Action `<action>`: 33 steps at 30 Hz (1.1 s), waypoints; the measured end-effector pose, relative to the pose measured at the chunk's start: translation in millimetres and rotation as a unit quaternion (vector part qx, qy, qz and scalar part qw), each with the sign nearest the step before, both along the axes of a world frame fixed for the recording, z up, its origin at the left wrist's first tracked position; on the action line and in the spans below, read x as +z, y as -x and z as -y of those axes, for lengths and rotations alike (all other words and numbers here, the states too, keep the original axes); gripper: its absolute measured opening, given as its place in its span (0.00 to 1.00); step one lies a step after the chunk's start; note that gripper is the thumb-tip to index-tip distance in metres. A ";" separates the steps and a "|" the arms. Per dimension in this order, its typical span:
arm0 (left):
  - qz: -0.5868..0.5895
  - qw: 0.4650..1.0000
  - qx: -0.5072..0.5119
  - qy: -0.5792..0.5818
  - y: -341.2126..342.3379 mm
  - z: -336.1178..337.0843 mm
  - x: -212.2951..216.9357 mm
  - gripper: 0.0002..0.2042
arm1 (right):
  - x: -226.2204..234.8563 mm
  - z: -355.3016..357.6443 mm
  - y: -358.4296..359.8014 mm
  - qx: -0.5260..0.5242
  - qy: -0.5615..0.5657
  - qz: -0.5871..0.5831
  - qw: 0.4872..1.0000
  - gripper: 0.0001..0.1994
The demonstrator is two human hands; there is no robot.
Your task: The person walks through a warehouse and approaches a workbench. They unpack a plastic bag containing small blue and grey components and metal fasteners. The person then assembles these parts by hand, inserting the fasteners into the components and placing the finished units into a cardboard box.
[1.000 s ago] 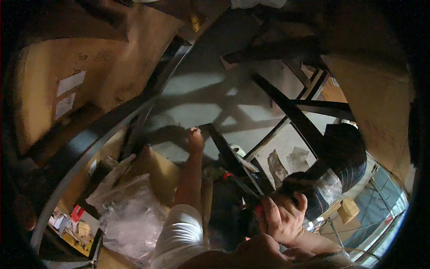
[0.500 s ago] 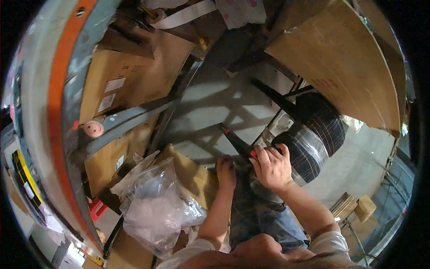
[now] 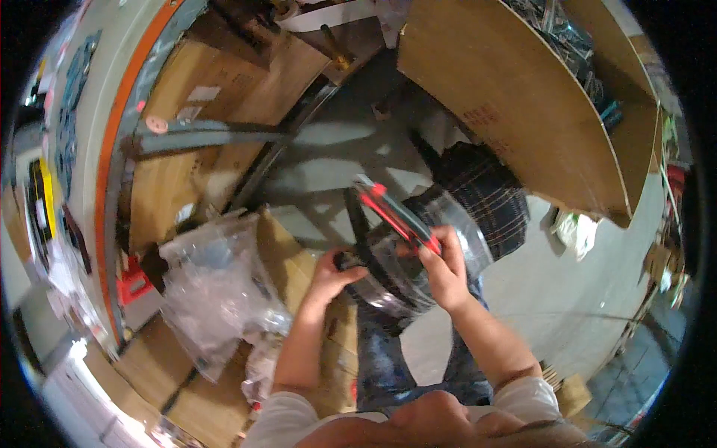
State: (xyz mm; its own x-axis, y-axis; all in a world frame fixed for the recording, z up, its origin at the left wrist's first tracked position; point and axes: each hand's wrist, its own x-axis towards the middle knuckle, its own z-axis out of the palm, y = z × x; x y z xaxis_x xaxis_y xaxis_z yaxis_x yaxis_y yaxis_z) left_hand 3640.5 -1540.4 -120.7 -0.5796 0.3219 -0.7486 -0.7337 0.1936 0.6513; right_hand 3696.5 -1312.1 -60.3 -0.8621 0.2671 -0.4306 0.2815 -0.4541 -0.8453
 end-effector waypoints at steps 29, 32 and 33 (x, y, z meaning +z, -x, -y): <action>-0.496 0.670 0.180 0.522 -24.0 64.5 -3.4 0.06 | -620.6 -317.7 35.7 0.296 -0.738 0.138 0.591 0.27; -0.507 0.661 0.177 0.524 -19.0 55.6 -7.2 0.06 | -638.9 -318.0 69.0 0.265 -0.753 0.151 0.582 0.25; -0.512 0.658 0.171 0.525 -17.4 51.3 -8.8 0.06 | -642.6 -318.5 75.2 0.256 -0.755 0.153 0.584 0.24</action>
